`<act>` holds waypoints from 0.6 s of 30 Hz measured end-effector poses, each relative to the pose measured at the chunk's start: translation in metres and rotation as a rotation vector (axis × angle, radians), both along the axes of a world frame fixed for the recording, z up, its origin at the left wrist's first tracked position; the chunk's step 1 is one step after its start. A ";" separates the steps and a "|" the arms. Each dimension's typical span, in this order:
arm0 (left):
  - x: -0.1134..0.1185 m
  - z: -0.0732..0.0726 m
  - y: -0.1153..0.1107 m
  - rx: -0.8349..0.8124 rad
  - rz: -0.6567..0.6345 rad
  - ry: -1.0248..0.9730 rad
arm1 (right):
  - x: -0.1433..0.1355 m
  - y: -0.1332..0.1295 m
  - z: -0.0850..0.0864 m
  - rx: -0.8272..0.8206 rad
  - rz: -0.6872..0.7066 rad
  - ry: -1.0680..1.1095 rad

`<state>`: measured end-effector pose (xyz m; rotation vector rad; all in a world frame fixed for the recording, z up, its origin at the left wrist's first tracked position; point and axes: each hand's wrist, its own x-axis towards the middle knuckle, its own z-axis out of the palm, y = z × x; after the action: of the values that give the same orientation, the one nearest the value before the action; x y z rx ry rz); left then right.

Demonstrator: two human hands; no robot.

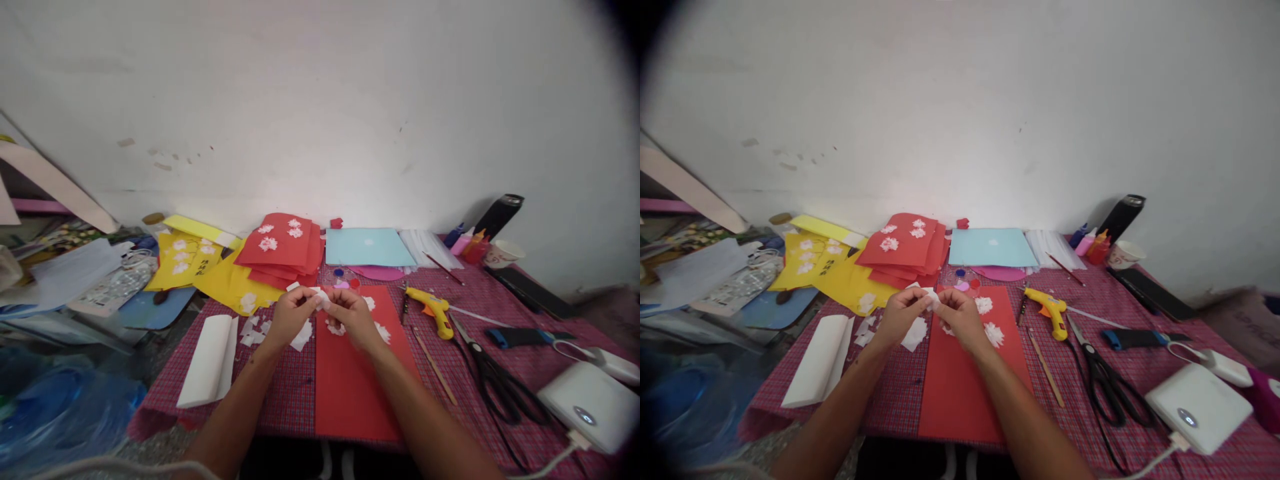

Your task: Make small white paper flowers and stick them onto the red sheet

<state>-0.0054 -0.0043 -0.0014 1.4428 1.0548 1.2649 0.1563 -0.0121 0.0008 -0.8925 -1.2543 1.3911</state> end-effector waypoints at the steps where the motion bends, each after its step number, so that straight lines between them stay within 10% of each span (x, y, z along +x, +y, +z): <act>1: 0.000 0.000 0.000 -0.002 -0.003 -0.004 | 0.000 0.000 0.001 0.004 -0.004 0.001; 12: 0.000 0.002 -0.002 0.003 0.007 0.027 | -0.002 0.004 -0.005 -0.024 -0.123 -0.053; 18: 0.003 0.009 -0.006 0.277 0.193 0.227 | 0.001 0.000 0.000 0.129 -0.237 -0.093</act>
<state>-0.0022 -0.0102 0.0073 1.7605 1.2297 1.4539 0.1570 -0.0118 0.0006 -0.9906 -1.2480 1.0811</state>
